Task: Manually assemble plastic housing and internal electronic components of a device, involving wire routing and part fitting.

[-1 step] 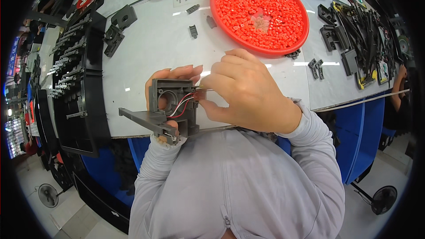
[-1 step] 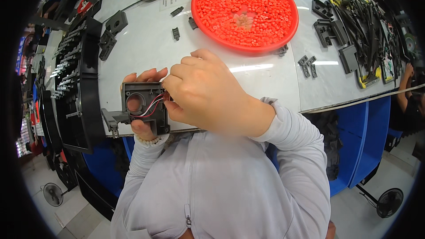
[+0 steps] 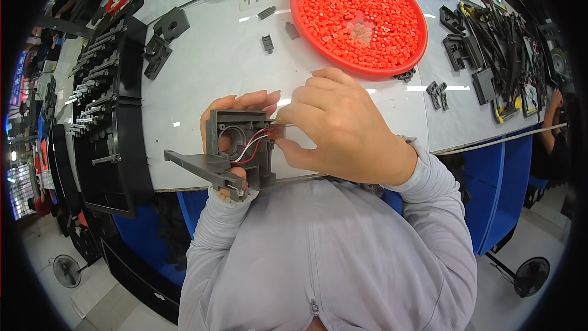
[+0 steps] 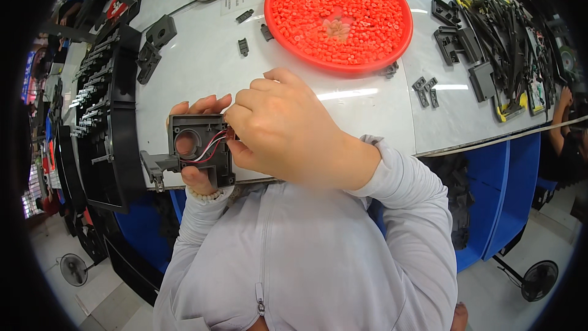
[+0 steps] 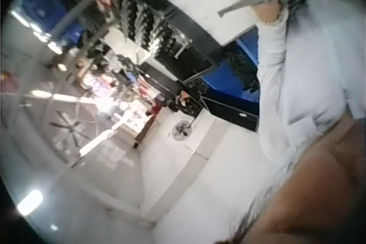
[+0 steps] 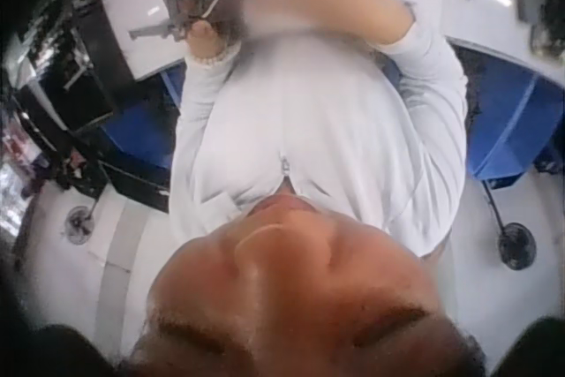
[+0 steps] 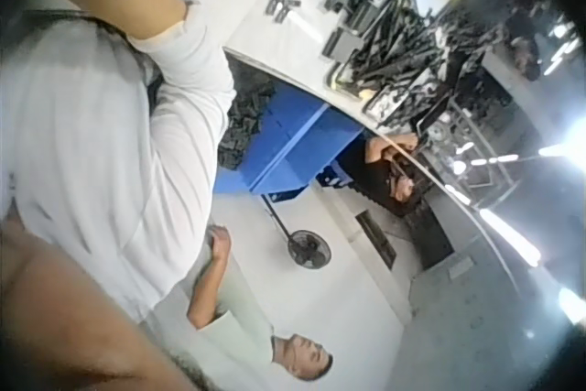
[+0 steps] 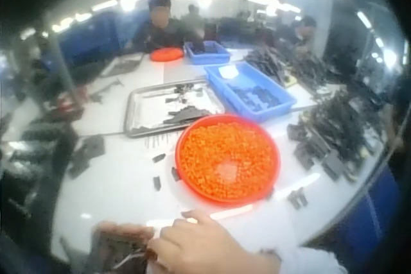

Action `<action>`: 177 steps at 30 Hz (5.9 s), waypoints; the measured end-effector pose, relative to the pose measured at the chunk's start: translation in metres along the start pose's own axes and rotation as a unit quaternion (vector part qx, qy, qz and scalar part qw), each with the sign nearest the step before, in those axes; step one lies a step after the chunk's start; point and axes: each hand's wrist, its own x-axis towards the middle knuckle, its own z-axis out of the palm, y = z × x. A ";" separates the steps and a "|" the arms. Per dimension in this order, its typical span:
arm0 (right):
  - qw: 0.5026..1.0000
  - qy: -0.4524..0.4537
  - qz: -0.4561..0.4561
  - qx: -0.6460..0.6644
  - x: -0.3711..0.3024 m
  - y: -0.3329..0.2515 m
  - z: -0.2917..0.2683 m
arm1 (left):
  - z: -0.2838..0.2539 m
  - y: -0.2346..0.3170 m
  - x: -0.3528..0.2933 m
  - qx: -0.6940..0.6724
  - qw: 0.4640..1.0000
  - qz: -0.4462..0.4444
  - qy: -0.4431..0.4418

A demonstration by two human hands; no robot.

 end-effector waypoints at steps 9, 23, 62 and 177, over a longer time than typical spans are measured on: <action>1.000 -0.002 0.001 0.022 -0.004 -0.002 -0.001 | -0.001 -0.001 -0.001 0.023 1.000 0.015 -0.003; 0.999 -0.010 0.029 0.041 -0.003 0.000 -0.001 | -0.006 -0.008 -0.002 -0.009 1.000 0.019 -0.012; 0.994 0.005 0.035 0.099 -0.012 0.013 0.007 | -0.008 -0.007 0.008 0.012 0.998 0.035 -0.055; 0.988 0.059 0.015 0.139 -0.019 -0.003 0.008 | -0.005 -0.011 0.006 -0.071 0.991 0.091 -0.064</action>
